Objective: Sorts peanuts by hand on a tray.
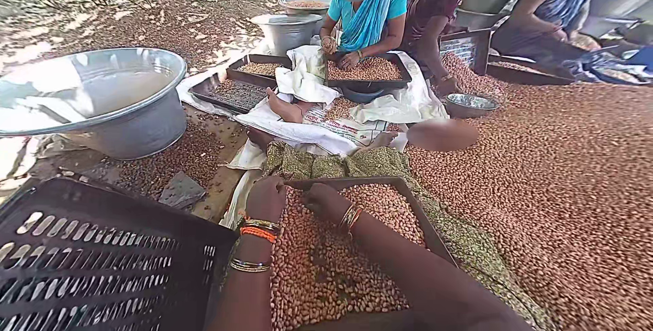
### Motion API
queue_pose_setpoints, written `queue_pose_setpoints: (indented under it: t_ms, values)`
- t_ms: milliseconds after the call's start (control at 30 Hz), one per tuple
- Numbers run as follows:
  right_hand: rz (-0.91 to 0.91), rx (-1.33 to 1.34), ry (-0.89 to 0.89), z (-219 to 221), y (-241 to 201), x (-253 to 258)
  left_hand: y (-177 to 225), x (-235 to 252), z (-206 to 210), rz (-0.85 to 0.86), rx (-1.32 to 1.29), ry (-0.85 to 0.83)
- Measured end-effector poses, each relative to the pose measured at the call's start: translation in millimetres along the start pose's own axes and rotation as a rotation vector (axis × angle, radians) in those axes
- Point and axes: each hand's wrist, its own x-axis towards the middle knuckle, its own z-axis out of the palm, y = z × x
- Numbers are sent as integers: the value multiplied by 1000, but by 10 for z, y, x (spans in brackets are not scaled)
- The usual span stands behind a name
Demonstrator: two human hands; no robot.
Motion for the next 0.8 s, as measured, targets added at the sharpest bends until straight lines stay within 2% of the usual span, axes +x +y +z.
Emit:
queue_pose_setpoints:
  t_ms: [67, 167, 300, 367, 467, 600, 700, 800]
  values:
    - [20, 80, 36, -97, 45, -72, -2, -17, -12, -39, 7, -17]
    - [135, 168, -29, -283, 39, -149, 15, 7, 8, -60, 32, -54]
    - [142, 237, -44, -314, -36, -177, 62, 15, 22, -79, 92, -98]
    - [107, 187, -35, -245, -57, -175, 95, 22, 15, -98, 131, -156]
    - [70, 46, -116, -159, -2, -150, 81, 32, 33, -105, 180, -212]
    - [195, -190, -252, -335, 53, -201, 107, 40, 79, -93, 259, -275]
    - [112, -234, -378, -515, 11, -277, 86, 61, 121, -72, 282, -298]
    - [33, -241, -465, -485, -51, -316, 73, 82, 120, -55, 278, -303]
